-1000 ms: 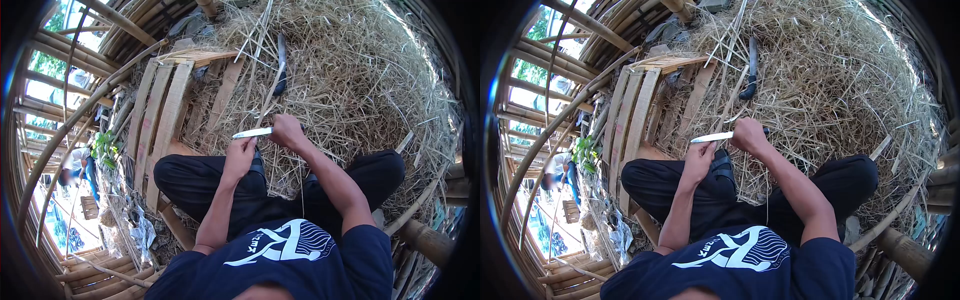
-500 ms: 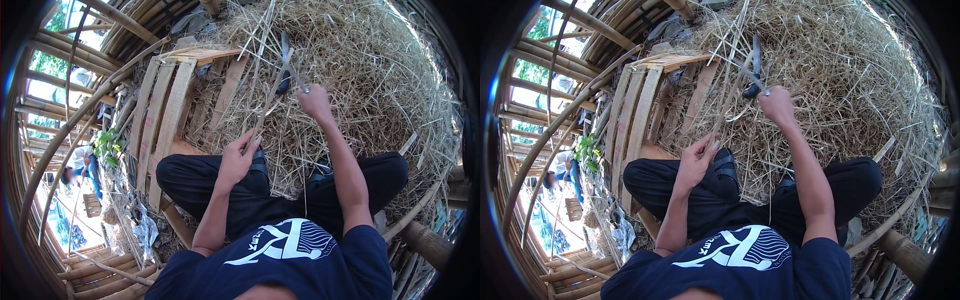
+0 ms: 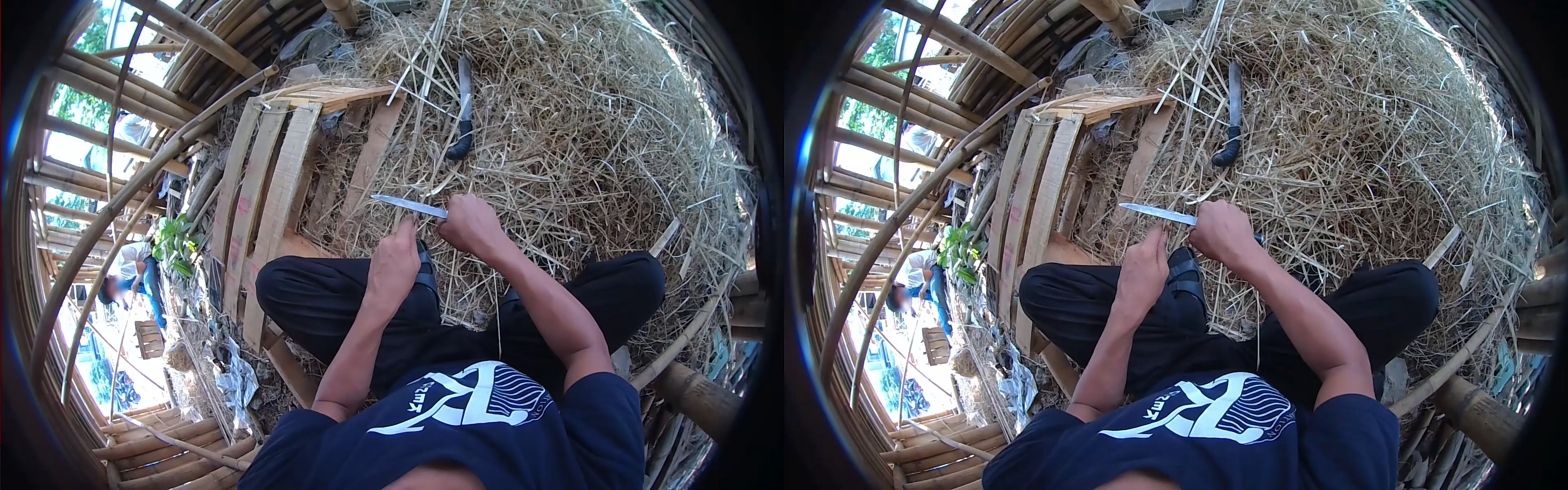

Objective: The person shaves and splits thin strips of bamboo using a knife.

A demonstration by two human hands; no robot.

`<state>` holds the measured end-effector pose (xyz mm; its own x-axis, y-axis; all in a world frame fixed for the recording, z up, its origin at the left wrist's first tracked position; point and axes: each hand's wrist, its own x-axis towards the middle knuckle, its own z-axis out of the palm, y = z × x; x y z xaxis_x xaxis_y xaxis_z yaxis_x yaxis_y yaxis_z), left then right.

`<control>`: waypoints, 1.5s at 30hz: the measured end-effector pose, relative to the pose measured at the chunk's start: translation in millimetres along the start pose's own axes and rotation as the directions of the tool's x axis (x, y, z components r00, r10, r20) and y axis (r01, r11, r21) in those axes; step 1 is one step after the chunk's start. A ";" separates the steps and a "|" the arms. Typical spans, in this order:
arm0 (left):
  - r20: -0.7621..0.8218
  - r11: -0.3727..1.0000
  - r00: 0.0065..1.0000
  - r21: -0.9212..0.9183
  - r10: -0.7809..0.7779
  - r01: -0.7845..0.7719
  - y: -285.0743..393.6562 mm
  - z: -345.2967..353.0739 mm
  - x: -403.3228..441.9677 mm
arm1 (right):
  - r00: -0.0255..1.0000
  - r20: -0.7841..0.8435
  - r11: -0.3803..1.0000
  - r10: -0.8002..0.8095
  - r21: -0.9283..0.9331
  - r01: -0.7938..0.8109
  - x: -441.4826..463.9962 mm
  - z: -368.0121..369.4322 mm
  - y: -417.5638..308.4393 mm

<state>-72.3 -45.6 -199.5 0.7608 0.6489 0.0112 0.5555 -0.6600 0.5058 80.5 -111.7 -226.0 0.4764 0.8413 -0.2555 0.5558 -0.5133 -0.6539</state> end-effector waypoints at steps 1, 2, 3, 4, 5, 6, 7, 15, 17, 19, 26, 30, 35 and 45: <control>0.006 1.000 1.000 0.012 -0.013 0.013 -0.7 0.3 -0.7 | 1.000 -0.008 1.000 -0.013 -0.008 0.013 -1.1 -0.7 -0.3; 0.004 1.000 1.000 0.013 -0.014 0.014 -1.6 -0.2 0.0 | 1.000 -0.015 1.000 -0.027 -0.015 0.026 -2.0 -0.6 -0.9; 0.028 1.000 0.999 0.023 -0.016 0.016 -2.6 -0.7 1.1 | 1.000 -0.013 1.000 -0.028 -0.015 0.028 -2.4 3.0 -0.5; 0.053 0.999 0.998 0.033 -0.018 0.017 -2.9 -0.8 1.6 | 0.999 0.006 0.999 -0.041 -0.028 0.041 -2.0 8.9 0.9; 0.053 0.999 0.998 0.031 -0.019 0.017 -1.5 -0.8 1.1 | 0.998 0.025 0.998 -0.053 -0.041 0.054 -2.0 12.1 2.3; 0.038 1.000 0.999 0.003 -0.026 0.026 0.7 -1.2 0.8 | 0.998 0.024 0.998 -0.052 -0.041 0.053 -2.2 12.0 3.2; 0.023 0.999 0.999 -0.026 -0.032 0.032 2.2 -1.1 1.2 | 0.999 0.013 0.998 -0.052 -0.031 0.052 -2.2 11.4 4.2; 0.172 0.996 0.984 -0.066 -0.040 0.052 2.4 -3.1 -61.8 | 0.817 -0.266 0.853 0.513 0.051 -0.519 49.6 -47.6 116.7; 0.163 0.995 0.984 -0.054 -0.073 0.083 -1.1 -17.5 -76.4 | 0.683 -0.405 0.780 0.608 0.147 -0.608 59.4 -69.3 152.3; 0.048 0.989 0.990 -0.056 -0.133 0.135 -2.7 -24.1 -73.8 | 0.734 -0.389 0.830 0.557 0.218 -0.514 64.1 -74.8 134.7; -0.059 0.997 0.997 0.046 -0.055 0.057 -12.6 -25.8 -24.3 | 0.998 -0.048 0.999 -0.048 -0.003 0.048 4.9 6.0 1.9; -0.020 0.993 0.996 0.080 -0.088 0.089 -6.2 -27.0 -17.5 | 0.991 0.013 0.992 -0.130 0.000 0.130 -8.5 15.2 -5.8; 0.005 0.995 1.000 0.100 -0.028 0.027 -1.4 -16.8 -13.1 | 0.992 -0.038 0.992 -0.120 -0.043 0.119 -7.8 17.8 -2.2; 0.072 0.992 0.997 0.129 -0.025 0.016 -6.1 -6.9 -23.0 | 0.996 -0.078 0.995 -0.050 -0.091 0.042 10.7 16.8 21.7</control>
<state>-95.5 -53.9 -196.9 0.7688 0.6363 -0.0638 0.6060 -0.6929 0.3908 86.2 -111.0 -254.9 0.4997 0.8500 -0.1668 0.6352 -0.4905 -0.5967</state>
